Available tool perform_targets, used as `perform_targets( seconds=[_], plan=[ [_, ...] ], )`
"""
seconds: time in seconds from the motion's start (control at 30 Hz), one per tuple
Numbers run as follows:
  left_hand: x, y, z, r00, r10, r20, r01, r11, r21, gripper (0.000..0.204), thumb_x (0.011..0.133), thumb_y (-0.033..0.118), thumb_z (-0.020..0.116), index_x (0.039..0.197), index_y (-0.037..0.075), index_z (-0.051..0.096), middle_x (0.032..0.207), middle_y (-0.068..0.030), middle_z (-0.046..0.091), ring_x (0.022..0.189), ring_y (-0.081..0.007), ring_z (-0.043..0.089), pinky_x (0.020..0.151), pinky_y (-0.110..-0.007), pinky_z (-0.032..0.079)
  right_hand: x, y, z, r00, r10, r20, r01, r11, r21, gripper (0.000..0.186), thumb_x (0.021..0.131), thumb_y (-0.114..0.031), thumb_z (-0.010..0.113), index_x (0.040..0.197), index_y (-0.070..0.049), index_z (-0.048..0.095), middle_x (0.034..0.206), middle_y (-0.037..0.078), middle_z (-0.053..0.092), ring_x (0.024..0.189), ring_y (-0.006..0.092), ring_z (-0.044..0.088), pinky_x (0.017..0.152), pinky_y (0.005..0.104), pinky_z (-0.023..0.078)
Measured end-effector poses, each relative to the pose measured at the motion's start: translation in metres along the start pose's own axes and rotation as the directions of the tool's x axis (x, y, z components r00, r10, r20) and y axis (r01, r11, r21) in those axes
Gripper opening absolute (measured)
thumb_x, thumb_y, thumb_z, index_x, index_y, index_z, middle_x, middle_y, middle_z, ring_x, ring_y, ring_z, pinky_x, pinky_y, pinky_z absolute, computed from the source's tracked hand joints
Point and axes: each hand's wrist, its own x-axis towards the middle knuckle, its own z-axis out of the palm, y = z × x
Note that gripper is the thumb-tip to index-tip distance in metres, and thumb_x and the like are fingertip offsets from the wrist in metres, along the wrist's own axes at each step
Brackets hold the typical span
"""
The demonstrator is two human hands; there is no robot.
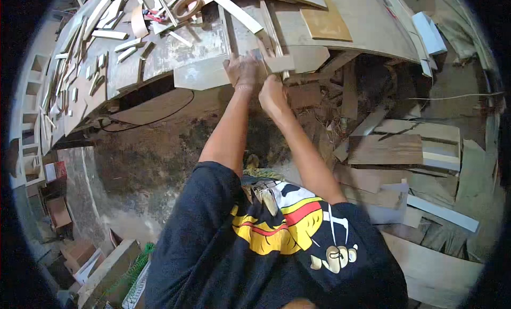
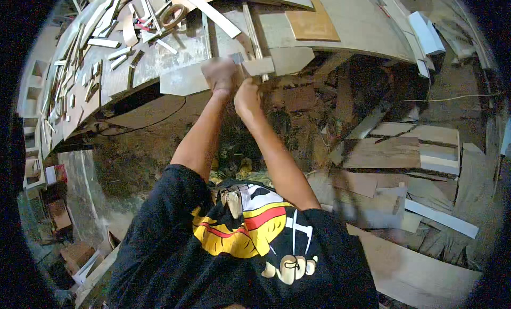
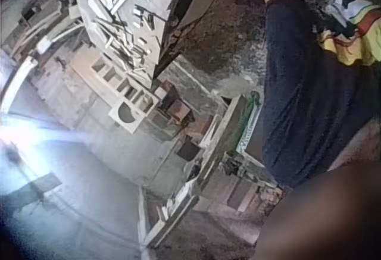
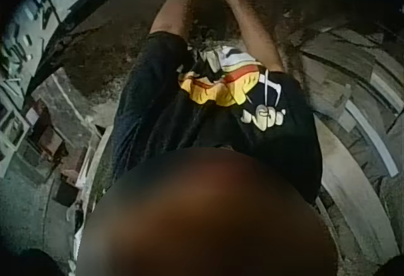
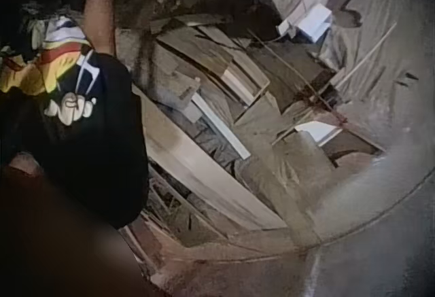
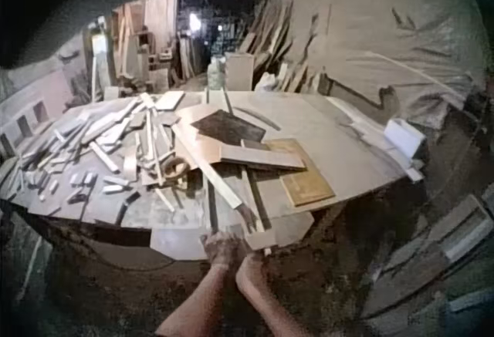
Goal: Cutting thin wooden strips with a utility knife and arranging wooden blocks on a workbench.
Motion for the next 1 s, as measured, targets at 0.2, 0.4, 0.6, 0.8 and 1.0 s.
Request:
perform_targets(
  seconds=[0.2,0.4,0.6,0.8,1.0],
  plan=[
    [-0.001,-0.017,-0.001,0.986,-0.022,0.165,0.144,0.610,-0.779,0.016,0.080,0.027,0.043,0.077,0.013,0.050,0.064,-0.0018,0.054,0.068,-0.0178,0.049,0.070,-0.032,0.034,-0.007,0.005,-0.002,0.985,0.133,0.113,-0.133,0.991,-0.009,0.033,0.077,0.000,0.039,0.108,0.012,0.036,0.088,0.029,0.055,0.082,0.0404,0.056,0.071,0.0443,0.046],
    [0.004,0.018,-0.040,1.000,-0.023,0.017,0.020,0.989,0.144,0.037,0.079,0.033,0.042,0.053,0.011,0.055,0.055,-0.0086,0.055,0.062,-0.0233,0.050,0.069,-0.040,0.034,-0.003,-0.006,-0.011,1.000,0.010,-0.005,-0.010,1.000,0.005,0.021,0.077,-0.002,0.039,0.094,0.010,0.042,0.082,0.029,0.055,0.078,0.0415,0.056,0.068,0.0445,0.046],
    [0.007,0.016,-0.060,0.984,0.101,0.149,-0.101,0.995,-0.007,0.031,0.080,0.029,0.039,0.061,0.010,0.053,0.056,-0.0063,0.056,0.067,-0.0217,0.052,0.070,-0.040,0.035,-0.018,0.005,-0.010,0.995,0.069,0.078,-0.072,0.997,0.038,0.021,0.080,-0.008,0.038,0.091,0.009,0.043,0.083,0.031,0.054,0.080,0.0426,0.054,0.070,0.0469,0.043],
    [0.002,0.008,-0.032,0.976,-0.035,0.214,0.022,0.998,0.065,0.031,0.082,0.029,0.038,0.062,0.011,0.054,0.058,-0.0048,0.055,0.060,-0.0189,0.049,0.069,-0.039,0.035,0.002,-0.002,-0.004,0.999,0.011,-0.036,-0.011,1.000,0.002,0.020,0.081,-0.008,0.038,0.091,0.008,0.043,0.083,0.031,0.054,0.080,0.0432,0.054,0.070,0.0471,0.043],
    [0.003,0.001,-0.023,0.988,0.150,0.019,-0.145,0.904,0.401,0.032,0.081,0.031,0.040,0.058,0.011,0.051,0.052,-0.0064,0.049,0.063,-0.0212,0.047,0.067,-0.035,0.031,-0.022,0.007,-0.010,0.990,0.103,0.096,-0.109,0.992,0.060,0.021,0.079,-0.005,0.037,0.094,0.009,0.042,0.084,0.032,0.054,0.081,0.0434,0.054,0.069,0.0475,0.044]
  ],
)
